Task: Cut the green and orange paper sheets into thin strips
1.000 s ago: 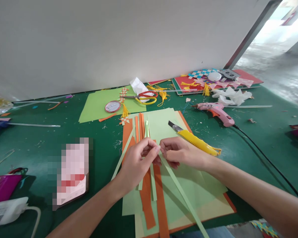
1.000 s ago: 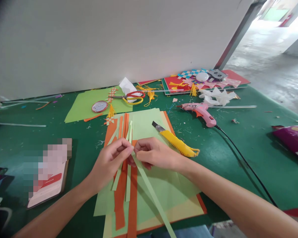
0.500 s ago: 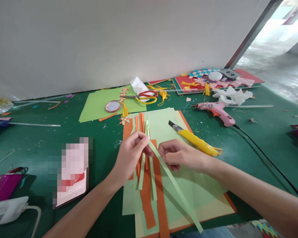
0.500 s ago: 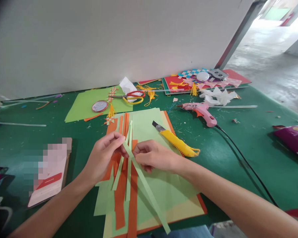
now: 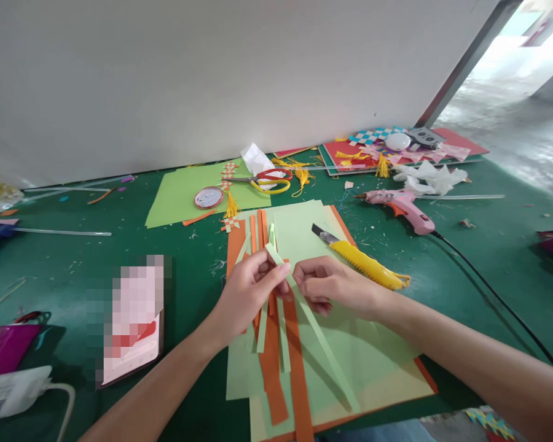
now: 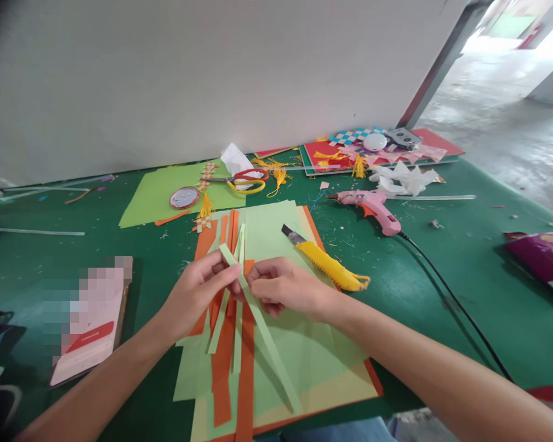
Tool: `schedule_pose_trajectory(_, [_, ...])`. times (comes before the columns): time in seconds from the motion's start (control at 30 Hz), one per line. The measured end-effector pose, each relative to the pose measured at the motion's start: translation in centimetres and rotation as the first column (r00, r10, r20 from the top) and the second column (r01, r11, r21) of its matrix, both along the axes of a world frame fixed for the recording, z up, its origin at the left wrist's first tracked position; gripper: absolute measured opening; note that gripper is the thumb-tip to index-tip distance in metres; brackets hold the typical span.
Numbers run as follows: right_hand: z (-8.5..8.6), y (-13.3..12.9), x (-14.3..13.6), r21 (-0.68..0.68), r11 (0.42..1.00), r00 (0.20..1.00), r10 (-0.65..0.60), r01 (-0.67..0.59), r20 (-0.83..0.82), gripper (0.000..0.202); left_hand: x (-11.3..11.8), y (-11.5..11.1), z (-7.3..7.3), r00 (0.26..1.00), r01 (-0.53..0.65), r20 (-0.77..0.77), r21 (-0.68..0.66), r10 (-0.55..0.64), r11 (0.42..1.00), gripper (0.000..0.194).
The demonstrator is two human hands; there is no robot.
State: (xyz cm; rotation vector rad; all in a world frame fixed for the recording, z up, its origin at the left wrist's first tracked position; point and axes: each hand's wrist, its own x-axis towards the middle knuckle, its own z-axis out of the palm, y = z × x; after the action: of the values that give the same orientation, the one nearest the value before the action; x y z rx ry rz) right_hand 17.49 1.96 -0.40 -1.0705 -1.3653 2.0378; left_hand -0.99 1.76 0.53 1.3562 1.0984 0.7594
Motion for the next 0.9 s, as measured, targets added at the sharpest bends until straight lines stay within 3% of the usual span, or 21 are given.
schedule_pose_trajectory(0.17, [-0.1, -0.2, 0.1, 0.013, 1.000, 1.000, 0.021, -0.021, 0.010, 0.008, -0.1, 0.3, 0.0, 0.994, -0.104, 0.023, 0.013, 0.103, 0.995, 0.024])
schedule_pose_trajectory(0.37, [0.2, 0.1, 0.0, 0.018, 0.999, 0.999, -0.044, 0.044, 0.013, 0.010, 0.2, -0.6, 0.0, 0.993, 0.066, -0.104, 0.033, -0.062, 0.997, 0.023])
schedule_pose_trajectory(0.47, [0.2, 0.1, -0.1, 0.017, 0.999, 0.999, -0.049, 0.048, 0.015, 0.010, 0.1, -0.7, -0.1, 0.986, 0.081, -0.152, 0.052, -0.072, 0.995, 0.025])
schedule_pose_trajectory(0.73, [0.1, -0.1, 0.2, 0.022, 1.000, 1.000, -0.019, 0.018, 0.025, 0.008, -0.1, -0.2, 0.1, 0.980, -0.109, -0.150, 0.141, 0.130, 0.984, 0.032])
schedule_pose_trajectory(0.9, [0.0, 0.0, 0.2, 0.025, 0.999, 0.999, -0.045, 0.045, 0.001, 0.012, 0.3, -0.6, -0.1, 0.990, 0.030, -0.140, 0.102, -0.015, 0.994, 0.023])
